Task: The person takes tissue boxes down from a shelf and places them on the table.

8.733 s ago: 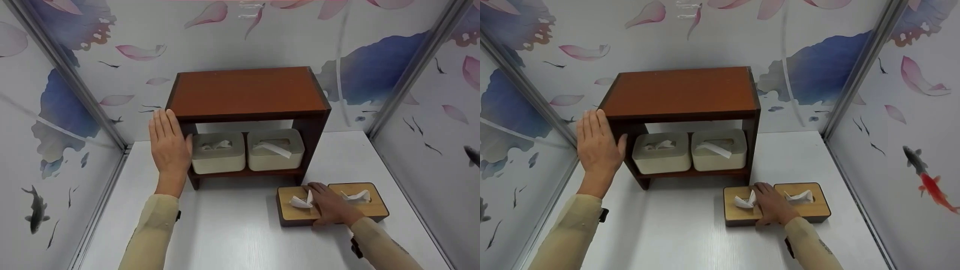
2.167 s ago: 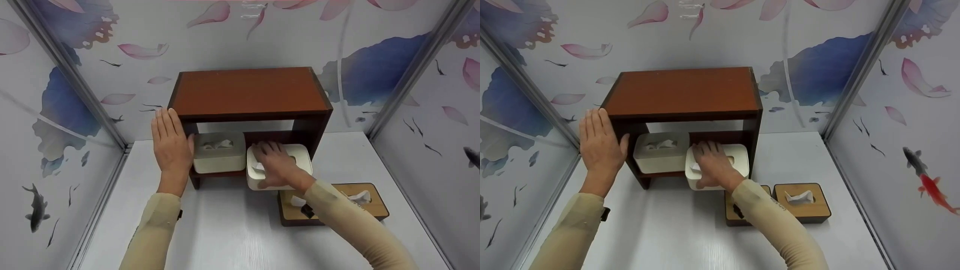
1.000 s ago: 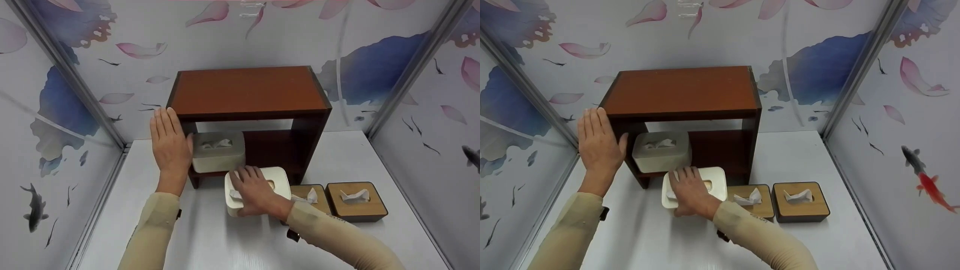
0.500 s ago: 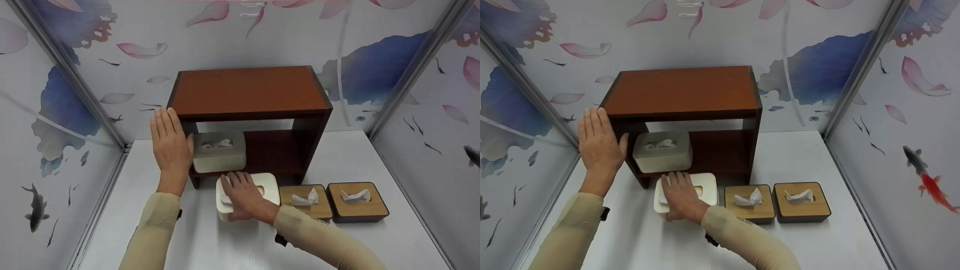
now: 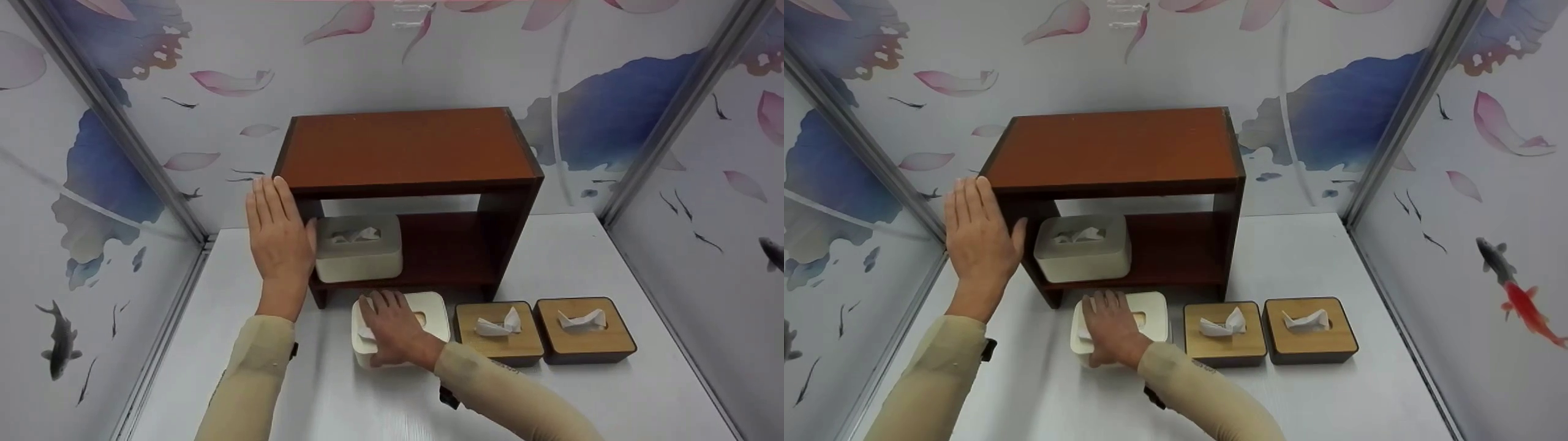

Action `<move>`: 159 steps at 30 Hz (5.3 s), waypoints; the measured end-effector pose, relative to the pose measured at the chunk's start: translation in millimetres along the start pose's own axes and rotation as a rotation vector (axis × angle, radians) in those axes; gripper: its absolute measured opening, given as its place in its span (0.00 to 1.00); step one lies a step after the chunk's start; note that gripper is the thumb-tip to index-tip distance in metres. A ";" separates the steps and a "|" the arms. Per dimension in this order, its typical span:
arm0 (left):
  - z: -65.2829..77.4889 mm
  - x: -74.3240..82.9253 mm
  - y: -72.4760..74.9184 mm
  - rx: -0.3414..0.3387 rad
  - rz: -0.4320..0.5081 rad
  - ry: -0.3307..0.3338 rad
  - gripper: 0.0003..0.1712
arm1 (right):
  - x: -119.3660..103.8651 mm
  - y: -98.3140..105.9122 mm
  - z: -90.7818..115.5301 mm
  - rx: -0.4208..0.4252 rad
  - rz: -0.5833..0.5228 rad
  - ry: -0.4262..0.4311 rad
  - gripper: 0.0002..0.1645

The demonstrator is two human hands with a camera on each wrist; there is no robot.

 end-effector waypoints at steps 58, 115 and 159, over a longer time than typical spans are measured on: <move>1.1 -0.6 -0.2 0.006 -0.013 0.001 0.51 | 29.6 -5.9 14.2 -0.234 -0.203 0.132 0.60; 49.2 20.4 -44.5 -0.081 0.290 -0.356 0.44 | 256.3 172.8 132.1 -0.202 -0.055 -0.360 0.61; -8.4 76.9 -87.5 -0.864 0.323 -0.240 0.68 | 244.7 212.8 66.4 0.090 -0.019 -0.263 0.63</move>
Point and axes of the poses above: each hand's wrist, its own z-axis away from the middle knuckle, its own y-axis out of the back of the hand, x = y × z, the point moved 3 cm from there along -z, towards the middle knuckle, and after that the axes turned 2 degrees about -x, right-handed, at the moved point
